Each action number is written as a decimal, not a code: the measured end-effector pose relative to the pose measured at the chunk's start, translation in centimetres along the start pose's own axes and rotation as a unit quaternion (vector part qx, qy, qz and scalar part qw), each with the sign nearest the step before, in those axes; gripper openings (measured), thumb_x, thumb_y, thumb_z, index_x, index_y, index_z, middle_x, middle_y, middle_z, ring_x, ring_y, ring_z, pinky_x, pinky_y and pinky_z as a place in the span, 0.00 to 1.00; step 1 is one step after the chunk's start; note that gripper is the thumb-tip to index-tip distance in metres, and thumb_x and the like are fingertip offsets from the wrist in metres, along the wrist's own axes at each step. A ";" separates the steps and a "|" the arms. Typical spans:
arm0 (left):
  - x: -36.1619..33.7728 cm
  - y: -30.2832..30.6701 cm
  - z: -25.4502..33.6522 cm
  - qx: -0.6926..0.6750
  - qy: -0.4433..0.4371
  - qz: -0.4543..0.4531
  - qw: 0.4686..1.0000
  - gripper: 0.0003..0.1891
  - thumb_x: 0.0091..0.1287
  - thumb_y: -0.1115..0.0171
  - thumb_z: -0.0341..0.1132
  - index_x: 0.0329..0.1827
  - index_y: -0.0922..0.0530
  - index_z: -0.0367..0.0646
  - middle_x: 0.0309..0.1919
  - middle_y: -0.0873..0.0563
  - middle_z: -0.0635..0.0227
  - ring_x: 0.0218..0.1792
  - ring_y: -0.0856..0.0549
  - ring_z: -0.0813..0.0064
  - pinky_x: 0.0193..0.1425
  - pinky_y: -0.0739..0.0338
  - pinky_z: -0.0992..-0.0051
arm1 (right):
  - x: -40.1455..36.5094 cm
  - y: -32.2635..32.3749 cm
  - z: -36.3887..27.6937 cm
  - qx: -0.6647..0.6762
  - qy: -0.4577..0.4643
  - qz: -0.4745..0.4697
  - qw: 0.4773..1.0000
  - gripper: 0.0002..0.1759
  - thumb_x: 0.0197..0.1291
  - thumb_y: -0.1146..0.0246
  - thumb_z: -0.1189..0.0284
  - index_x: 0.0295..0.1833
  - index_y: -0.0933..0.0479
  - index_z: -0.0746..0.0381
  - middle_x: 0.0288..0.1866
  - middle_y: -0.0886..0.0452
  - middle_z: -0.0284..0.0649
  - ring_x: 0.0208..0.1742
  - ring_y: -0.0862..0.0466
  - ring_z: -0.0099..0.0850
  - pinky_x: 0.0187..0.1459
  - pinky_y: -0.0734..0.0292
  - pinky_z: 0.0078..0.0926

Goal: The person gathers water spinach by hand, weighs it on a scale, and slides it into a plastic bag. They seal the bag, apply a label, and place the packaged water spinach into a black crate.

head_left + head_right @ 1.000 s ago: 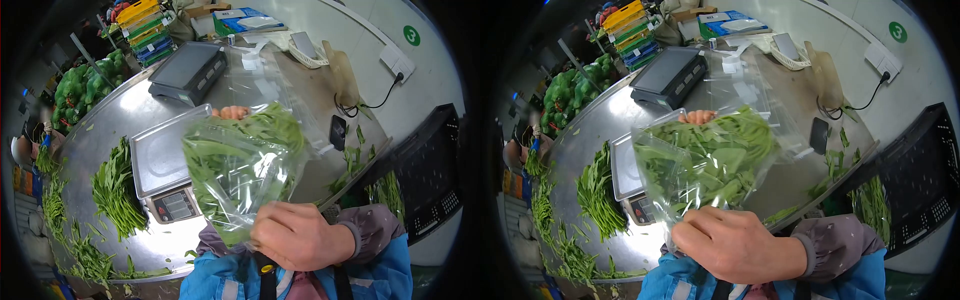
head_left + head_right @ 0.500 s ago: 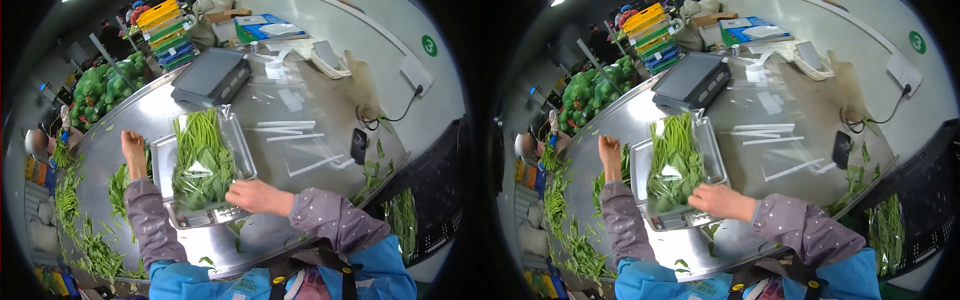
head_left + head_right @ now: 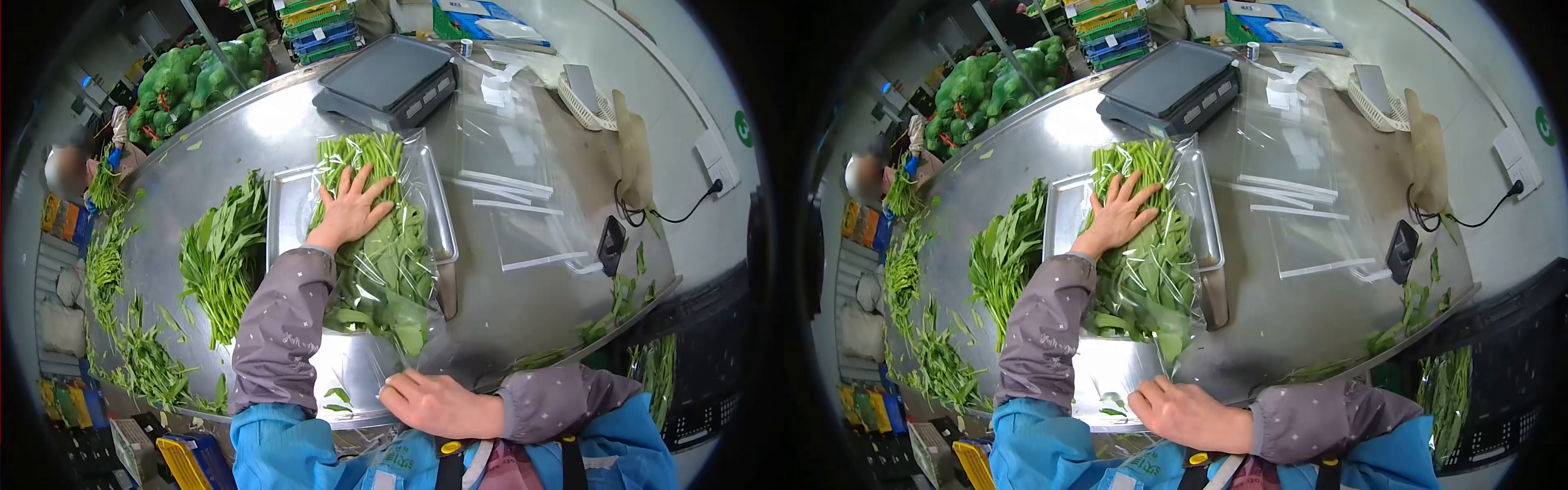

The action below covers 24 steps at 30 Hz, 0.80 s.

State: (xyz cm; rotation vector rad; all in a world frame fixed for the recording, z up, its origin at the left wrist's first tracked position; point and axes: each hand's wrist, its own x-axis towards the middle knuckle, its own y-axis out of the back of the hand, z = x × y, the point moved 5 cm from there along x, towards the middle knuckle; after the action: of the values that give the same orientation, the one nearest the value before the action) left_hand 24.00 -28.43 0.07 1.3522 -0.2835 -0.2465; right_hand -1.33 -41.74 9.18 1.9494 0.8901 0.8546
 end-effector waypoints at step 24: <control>-7.1 4.4 -0.2 -0.265 0.009 0.115 0.957 0.28 0.64 0.49 0.48 0.67 0.39 0.51 0.68 0.41 0.58 0.69 0.44 0.57 0.69 0.54 0.50 | -5.2 3.6 -8.7 0.113 0.013 0.022 0.993 0.16 0.43 0.41 0.75 0.41 0.23 0.68 0.42 0.22 0.43 0.44 0.22 0.35 0.46 0.24 0.26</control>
State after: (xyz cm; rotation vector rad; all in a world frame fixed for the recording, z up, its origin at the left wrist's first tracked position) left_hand 17.47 -24.99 3.88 0.7809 -0.3284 -0.1017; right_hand -10.08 -44.15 14.93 2.1646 0.9990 0.8361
